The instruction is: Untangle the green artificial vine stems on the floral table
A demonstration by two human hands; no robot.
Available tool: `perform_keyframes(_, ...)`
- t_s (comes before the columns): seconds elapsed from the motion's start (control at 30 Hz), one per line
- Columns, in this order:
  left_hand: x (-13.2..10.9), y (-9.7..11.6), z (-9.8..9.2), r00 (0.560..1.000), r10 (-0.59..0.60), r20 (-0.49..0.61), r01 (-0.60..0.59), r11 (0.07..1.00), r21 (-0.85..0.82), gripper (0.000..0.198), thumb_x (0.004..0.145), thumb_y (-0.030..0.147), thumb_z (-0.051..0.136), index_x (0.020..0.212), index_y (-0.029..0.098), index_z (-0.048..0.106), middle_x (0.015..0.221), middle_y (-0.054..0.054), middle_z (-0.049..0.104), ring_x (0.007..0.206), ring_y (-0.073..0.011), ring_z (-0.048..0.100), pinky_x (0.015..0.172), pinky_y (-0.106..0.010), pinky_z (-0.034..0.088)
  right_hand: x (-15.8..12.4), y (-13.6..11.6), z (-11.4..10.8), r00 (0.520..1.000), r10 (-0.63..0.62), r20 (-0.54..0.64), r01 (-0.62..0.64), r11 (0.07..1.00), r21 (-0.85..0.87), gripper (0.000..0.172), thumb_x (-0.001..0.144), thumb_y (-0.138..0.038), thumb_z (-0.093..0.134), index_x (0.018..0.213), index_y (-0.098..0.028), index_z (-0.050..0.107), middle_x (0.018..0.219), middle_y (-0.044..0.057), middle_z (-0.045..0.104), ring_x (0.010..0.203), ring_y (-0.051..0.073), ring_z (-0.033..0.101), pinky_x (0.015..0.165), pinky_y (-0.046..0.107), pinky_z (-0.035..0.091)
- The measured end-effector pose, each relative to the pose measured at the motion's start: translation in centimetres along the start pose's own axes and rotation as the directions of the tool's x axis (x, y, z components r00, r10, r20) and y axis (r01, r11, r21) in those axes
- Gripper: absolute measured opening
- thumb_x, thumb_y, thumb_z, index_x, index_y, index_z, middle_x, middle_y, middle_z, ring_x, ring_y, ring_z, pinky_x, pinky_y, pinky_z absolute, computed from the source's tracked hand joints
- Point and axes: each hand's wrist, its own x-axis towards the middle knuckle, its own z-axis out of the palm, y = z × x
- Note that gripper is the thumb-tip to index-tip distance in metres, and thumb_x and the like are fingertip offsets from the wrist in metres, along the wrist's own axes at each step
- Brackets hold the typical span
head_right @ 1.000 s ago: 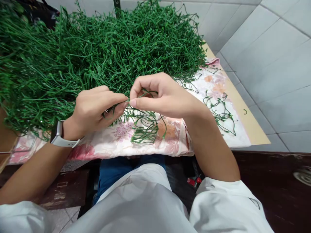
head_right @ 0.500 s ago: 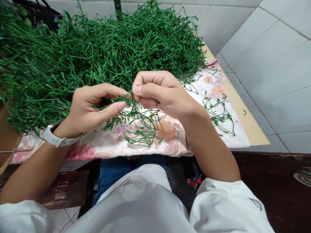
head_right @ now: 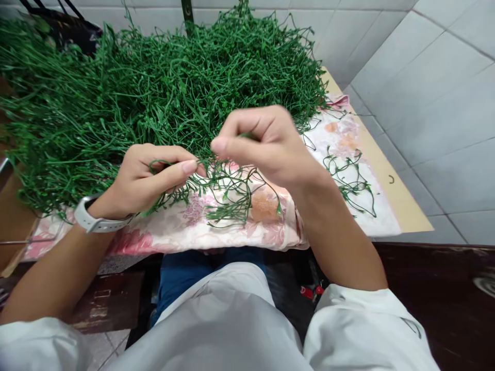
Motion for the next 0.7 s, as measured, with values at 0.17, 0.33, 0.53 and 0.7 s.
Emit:
perform_keyframes(0.17, -0.2, -0.5, -0.4, 0.996, 0.039, -0.079, -0.041, 0.999, -0.021, 0.03, 0.102, 0.039, 0.065, 0.089, 0.016, 0.08, 0.053, 0.003, 0.053, 0.045, -0.006, 0.041, 0.045, -0.023, 0.031, 0.8, -0.8, -1.9, 0.96, -0.124, -0.251, 0.161, 0.978, 0.134, 0.038, 0.063, -0.029, 0.102, 0.06, -0.022, 0.065, 0.044, -0.012, 0.024, 0.042, 0.006, 0.009, 0.043, 0.027, 0.012)
perform_keyframes(0.33, -0.2, -1.1, 0.0, 0.982, 0.135, -0.129, -0.126, 0.989, 0.072, 0.028, 0.104, 0.04, 0.063, 0.104, 0.019, 0.082, 0.076, -0.003, 0.073, 0.06, -0.0095, 0.059, 0.06, -0.025, 0.05, 1.0, 0.6, -1.6, 0.984, -0.113, -0.137, 0.124, 0.989, 0.075, 0.027, 0.084, -0.039, 0.09, 0.074, -0.021, 0.073, 0.049, -0.006, 0.048, 0.042, 0.009, 0.038, 0.044, 0.026, 0.033)
perform_keyframes(0.53, 0.0, -2.0, 0.3, 0.933, 0.262, -0.246, -0.223, 0.959, 0.174, 0.023, 0.1, 0.044, 0.07, 0.108, 0.028, 0.084, 0.096, -0.005, 0.08, 0.086, -0.0171, 0.071, 0.079, -0.034, 0.061, 1.2, 1.6, -2.1, 0.996, -0.02, -0.084, 0.024, 0.998, 0.056, 0.028, 0.088, -0.043, 0.087, 0.085, -0.021, 0.07, 0.058, -0.005, 0.056, 0.049, 0.008, 0.046, 0.05, 0.023, 0.044)
perform_keyframes(0.7, -0.2, -1.7, 0.5, 0.952, 0.18, -0.247, -0.169, 0.983, 0.066, 0.028, 0.092, 0.051, 0.079, 0.1, 0.024, 0.08, 0.098, -0.006, 0.082, 0.083, -0.0156, 0.074, 0.076, -0.031, 0.062, 1.5, 2.3, -1.1, 0.995, -0.027, -0.092, 0.026, 1.0, -0.012, 0.03, 0.091, -0.048, 0.083, 0.091, -0.022, 0.069, 0.068, -0.004, 0.053, 0.059, 0.01, 0.049, 0.056, 0.024, 0.047)
